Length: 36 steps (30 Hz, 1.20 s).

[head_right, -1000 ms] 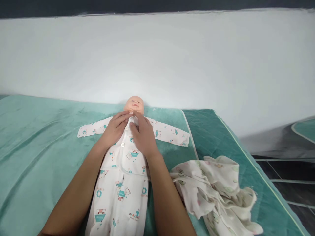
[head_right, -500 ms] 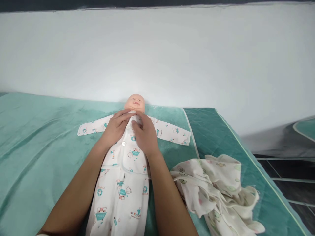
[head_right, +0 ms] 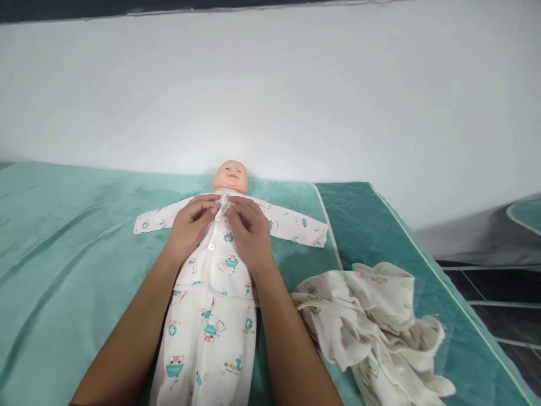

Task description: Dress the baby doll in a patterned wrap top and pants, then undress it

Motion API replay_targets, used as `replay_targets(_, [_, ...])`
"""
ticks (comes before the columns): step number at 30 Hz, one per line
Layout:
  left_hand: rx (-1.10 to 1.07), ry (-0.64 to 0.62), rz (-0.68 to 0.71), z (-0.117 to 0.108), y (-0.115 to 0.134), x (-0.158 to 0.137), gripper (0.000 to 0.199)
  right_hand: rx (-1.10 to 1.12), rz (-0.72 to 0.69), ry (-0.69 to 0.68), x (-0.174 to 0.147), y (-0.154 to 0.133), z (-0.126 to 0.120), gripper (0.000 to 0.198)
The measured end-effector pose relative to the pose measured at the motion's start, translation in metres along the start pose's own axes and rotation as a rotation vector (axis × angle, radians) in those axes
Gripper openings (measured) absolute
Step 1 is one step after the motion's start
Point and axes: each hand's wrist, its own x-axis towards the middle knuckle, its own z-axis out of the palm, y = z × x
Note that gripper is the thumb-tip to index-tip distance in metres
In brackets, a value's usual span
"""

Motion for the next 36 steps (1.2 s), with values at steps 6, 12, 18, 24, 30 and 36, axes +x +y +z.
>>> replay_targets(6, [-0.130,-0.023,-0.065,-0.003,0.002,-0.007,0.013,-0.012,-0.014,-0.011,0.000,-0.002,-0.001,0.023])
replay_targets(12, [-0.214,-0.034,-0.116,-0.004,0.001,-0.014,0.012,-0.043,0.016,0.007,0.000,-0.003,0.000,0.024])
replay_targets(18, [-0.186,-0.032,-0.106,-0.004,-0.003,-0.017,0.015,-0.043,0.017,0.025,-0.001,-0.002,0.001,0.022])
replay_targets(24, [-0.171,-0.036,-0.090,-0.004,-0.002,-0.017,0.014,-0.046,0.015,0.017,-0.001,-0.002,0.001,0.021])
replay_targets(30, [-0.163,-0.058,-0.107,-0.005,0.001,-0.016,0.011,-0.064,-0.001,-0.004,-0.001,-0.004,0.000,0.023])
replay_targets(36, [-0.096,-0.057,-0.144,-0.005,0.005,-0.015,0.008,-0.095,-0.043,0.028,-0.001,-0.004,0.001,0.026])
